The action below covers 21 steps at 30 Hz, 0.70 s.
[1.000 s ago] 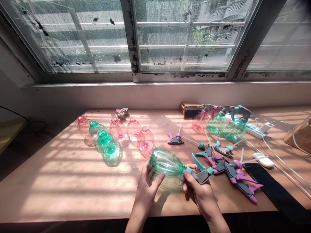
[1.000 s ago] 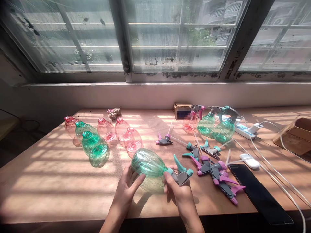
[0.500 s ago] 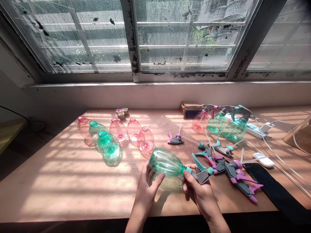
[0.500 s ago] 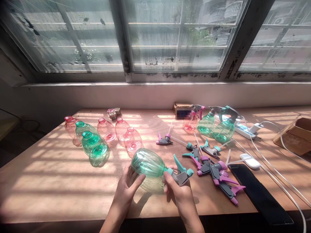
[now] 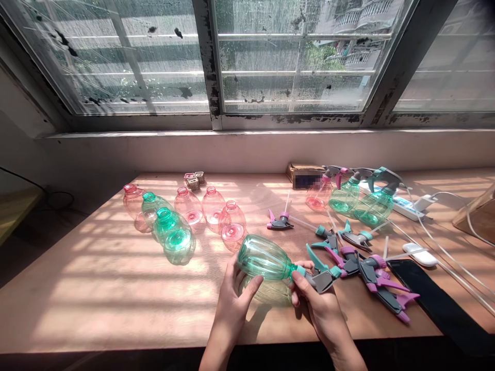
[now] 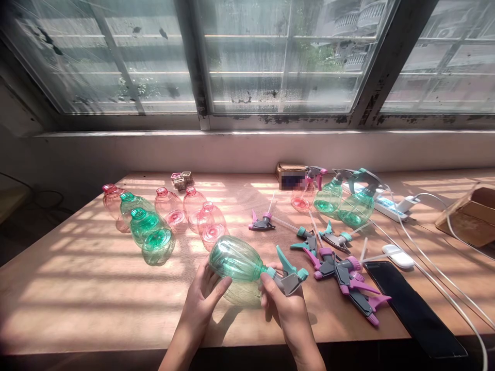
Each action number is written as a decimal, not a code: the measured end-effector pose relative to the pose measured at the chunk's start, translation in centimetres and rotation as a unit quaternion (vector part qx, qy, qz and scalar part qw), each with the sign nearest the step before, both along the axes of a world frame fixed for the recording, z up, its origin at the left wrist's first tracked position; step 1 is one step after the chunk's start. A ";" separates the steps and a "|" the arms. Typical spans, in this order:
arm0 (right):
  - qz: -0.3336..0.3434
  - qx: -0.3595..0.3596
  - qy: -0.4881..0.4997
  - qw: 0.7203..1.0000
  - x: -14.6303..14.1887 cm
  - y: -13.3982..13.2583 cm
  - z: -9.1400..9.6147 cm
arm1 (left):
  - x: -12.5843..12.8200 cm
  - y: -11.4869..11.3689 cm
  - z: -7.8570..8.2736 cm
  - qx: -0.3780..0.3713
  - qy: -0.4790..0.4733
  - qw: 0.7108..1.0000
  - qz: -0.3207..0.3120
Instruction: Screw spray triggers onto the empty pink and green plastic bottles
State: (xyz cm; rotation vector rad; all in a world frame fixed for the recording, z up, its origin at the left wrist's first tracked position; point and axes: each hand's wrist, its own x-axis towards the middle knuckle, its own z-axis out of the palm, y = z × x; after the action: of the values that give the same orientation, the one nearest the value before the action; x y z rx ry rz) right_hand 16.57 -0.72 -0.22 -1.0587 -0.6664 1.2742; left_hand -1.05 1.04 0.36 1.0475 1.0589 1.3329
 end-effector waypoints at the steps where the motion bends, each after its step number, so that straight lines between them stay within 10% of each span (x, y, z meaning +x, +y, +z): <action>1: 0.000 -0.001 0.002 1.000 0.0 0.0 0.0 | 0.0 0.0 0.0 0.001 -0.002 1.000 0.000; 21: 0.008 0.010 0.005 1.000 0.1 0.0 -0.5 | 0.0 0.1 0.0 0.006 -0.018 1.000 -0.009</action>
State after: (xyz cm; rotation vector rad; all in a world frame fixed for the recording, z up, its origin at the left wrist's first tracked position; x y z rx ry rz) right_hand 16.71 -0.68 -0.69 -1.0317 -0.6788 1.2832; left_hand -1.10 1.12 0.41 1.0360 1.0150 1.3397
